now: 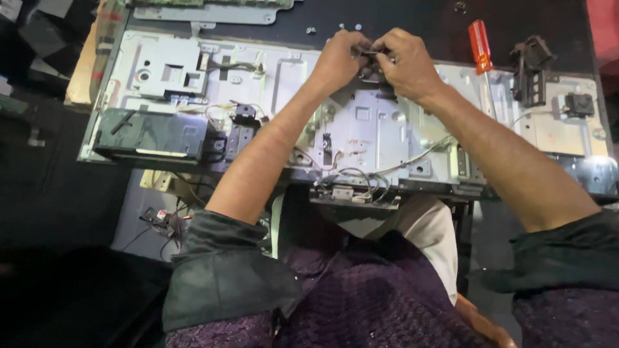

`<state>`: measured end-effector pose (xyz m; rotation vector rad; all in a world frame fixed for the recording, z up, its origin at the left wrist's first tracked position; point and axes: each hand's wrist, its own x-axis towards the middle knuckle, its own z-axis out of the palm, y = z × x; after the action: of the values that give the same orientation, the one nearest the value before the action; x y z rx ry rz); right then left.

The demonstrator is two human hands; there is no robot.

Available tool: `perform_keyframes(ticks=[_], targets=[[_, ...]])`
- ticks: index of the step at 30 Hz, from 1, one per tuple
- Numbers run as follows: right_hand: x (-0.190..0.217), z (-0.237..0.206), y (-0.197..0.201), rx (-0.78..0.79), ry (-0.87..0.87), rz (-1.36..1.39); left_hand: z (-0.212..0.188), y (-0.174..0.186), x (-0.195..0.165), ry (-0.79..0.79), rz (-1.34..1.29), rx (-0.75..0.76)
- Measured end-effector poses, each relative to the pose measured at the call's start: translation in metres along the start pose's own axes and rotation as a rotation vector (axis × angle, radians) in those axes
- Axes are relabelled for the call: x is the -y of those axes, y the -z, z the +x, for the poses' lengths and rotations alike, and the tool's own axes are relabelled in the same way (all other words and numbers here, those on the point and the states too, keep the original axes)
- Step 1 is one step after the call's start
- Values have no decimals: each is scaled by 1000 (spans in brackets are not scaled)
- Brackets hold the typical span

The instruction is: The person disassembles a flat-screen TV chassis, removes a circuit board, unscrews and detaches a black plastic component, wipes the interior with a cloth, and reconnects wires to a small module.

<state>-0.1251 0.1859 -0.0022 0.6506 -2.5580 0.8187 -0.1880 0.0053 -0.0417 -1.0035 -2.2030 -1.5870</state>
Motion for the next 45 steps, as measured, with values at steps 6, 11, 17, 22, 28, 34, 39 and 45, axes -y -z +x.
perform_keyframes(ticks=[6,11,17,22,28,34,39,45], targets=[[-22,0,1,1,-318,306,14,-14,15,304,-354,95],[-33,4,-1,41,-540,540,16,-20,28,441,-334,98],[-45,10,-3,107,-672,604,19,-30,46,585,-375,105],[-49,13,-4,129,-710,617,19,-31,54,631,-365,100],[-46,16,-3,111,-676,683,19,-28,44,721,-407,75],[-44,20,-1,97,-704,712,18,-26,34,758,-322,66],[-44,21,-2,99,-709,708,18,-29,36,776,-356,72],[-48,19,-3,113,-723,709,18,-30,37,800,-445,63]])
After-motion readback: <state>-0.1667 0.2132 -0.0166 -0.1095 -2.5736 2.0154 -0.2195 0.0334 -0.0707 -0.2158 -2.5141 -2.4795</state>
